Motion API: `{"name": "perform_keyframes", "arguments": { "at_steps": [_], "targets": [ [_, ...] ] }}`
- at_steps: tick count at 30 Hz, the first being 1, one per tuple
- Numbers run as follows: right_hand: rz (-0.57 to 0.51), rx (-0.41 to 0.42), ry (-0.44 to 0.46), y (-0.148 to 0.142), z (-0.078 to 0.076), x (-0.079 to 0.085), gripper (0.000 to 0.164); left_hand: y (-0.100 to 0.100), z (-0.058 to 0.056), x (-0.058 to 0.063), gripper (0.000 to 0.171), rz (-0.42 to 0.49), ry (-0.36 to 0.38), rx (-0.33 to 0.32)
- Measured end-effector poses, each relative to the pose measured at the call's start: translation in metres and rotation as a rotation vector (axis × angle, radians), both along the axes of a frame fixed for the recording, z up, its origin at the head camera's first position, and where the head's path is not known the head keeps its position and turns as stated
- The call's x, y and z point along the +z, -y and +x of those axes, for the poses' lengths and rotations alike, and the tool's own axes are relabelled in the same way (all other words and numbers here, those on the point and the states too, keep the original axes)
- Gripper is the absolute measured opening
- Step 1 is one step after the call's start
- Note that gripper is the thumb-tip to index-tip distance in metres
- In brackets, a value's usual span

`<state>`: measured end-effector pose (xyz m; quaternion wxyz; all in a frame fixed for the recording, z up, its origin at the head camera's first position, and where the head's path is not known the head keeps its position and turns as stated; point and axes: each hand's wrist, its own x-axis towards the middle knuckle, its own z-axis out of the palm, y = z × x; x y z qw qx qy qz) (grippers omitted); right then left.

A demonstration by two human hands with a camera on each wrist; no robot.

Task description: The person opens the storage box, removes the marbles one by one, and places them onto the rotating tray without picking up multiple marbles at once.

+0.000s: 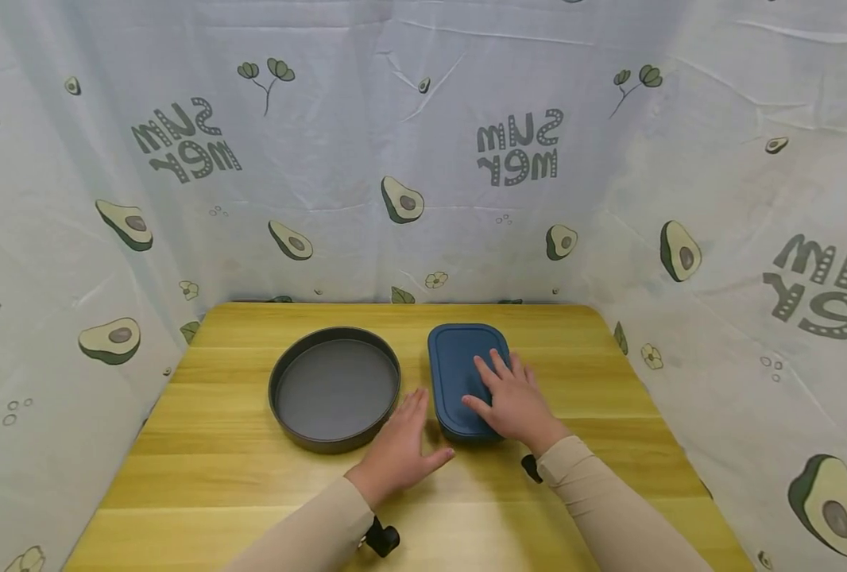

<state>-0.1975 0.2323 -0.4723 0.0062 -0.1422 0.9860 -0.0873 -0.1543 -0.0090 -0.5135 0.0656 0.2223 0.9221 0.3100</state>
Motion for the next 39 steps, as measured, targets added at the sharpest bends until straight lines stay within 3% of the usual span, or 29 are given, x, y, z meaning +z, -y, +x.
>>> {"name": "perform_keyframes", "arguments": {
  "at_steps": [4,10,19,26,39],
  "targets": [
    [-0.013,0.053,0.014,0.001,0.003,-0.001,0.079,-0.006,-0.003,-0.007,0.102,-0.027,0.054,0.001],
    [-0.050,0.138,0.059,0.003,0.007,-0.003,0.073,-0.012,-0.008,-0.017,0.101,-0.055,0.075,0.033],
    [-0.080,0.208,0.117,0.010,0.012,-0.005,0.067,-0.016,-0.019,-0.036,0.101,0.022,0.163,0.078],
    [-0.067,0.251,0.110,0.012,0.015,-0.008,0.065,-0.019,-0.025,-0.043,0.097,0.085,0.158,0.074],
    [0.021,0.294,0.084,0.022,0.018,-0.006,0.065,-0.020,-0.029,-0.048,0.091,0.068,0.134,0.108]
  ]
}}
